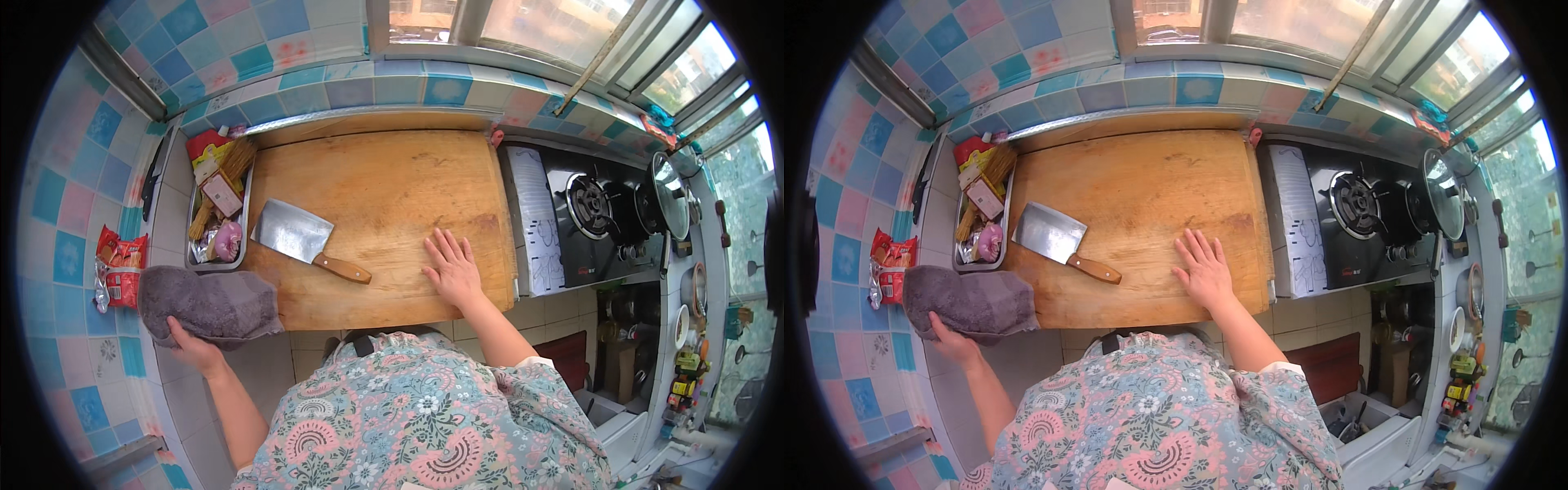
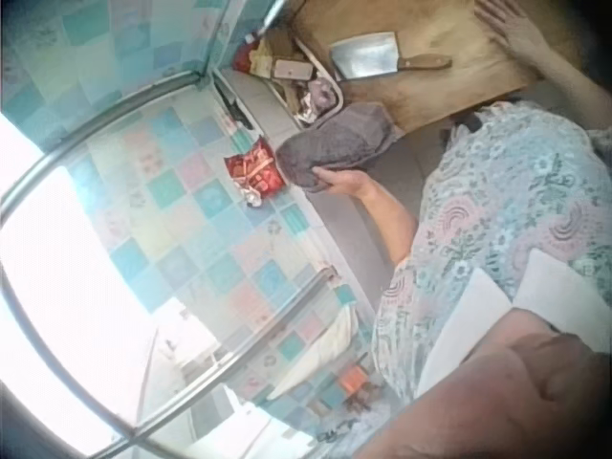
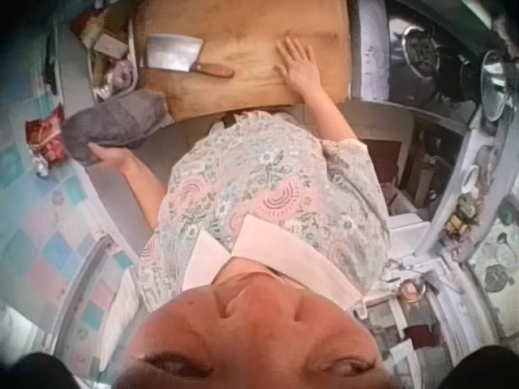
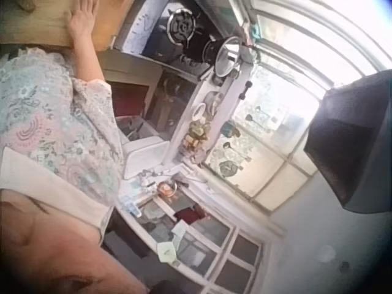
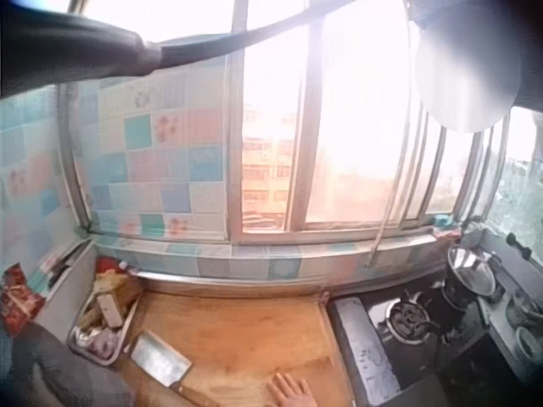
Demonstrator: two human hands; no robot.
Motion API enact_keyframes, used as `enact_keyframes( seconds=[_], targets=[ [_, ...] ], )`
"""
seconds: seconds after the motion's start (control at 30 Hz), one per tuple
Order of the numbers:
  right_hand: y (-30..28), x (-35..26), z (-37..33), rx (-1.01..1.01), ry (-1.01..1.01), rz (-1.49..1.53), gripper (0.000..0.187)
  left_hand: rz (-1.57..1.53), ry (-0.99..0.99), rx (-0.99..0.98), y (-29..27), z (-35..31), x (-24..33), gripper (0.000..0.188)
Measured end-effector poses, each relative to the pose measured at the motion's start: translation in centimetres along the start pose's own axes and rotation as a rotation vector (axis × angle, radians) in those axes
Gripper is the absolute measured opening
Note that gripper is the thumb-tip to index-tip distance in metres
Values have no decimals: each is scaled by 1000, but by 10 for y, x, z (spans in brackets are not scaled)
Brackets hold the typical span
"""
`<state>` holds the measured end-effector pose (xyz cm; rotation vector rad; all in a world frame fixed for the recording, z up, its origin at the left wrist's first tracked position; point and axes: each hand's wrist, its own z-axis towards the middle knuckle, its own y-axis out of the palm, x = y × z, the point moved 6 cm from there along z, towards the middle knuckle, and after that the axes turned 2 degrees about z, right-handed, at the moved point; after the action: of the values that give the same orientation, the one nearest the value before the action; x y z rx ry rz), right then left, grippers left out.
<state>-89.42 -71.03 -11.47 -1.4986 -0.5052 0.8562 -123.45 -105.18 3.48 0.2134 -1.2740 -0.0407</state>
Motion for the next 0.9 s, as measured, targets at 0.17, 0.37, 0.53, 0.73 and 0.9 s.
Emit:
enact_keyframes(
  seconds=[0.17, 0.37, 0.53, 0.73, 0.9],
  targets=[
    [-13, 114, -6, 102, 489, -204, 60, 51, -86, -2, -21, 5, -22, 47],
    [-13, -88, 40, 49, -260, 268, 62, 3, -222, -140, 17, 8, -40, 45],
    [27, -165, 43, 21, -574, 36, 53, -44, -146, -249, 45, 6, -35, 43],
    [-10, -71, 19, -53, -470, -77, 64, 11, -79, -191, 21, 5, -31, 39],
    [-38, 30, -35, 74, -224, -45, 61, 58, 15, -137, -8, 3, -7, 36]
  ],
)
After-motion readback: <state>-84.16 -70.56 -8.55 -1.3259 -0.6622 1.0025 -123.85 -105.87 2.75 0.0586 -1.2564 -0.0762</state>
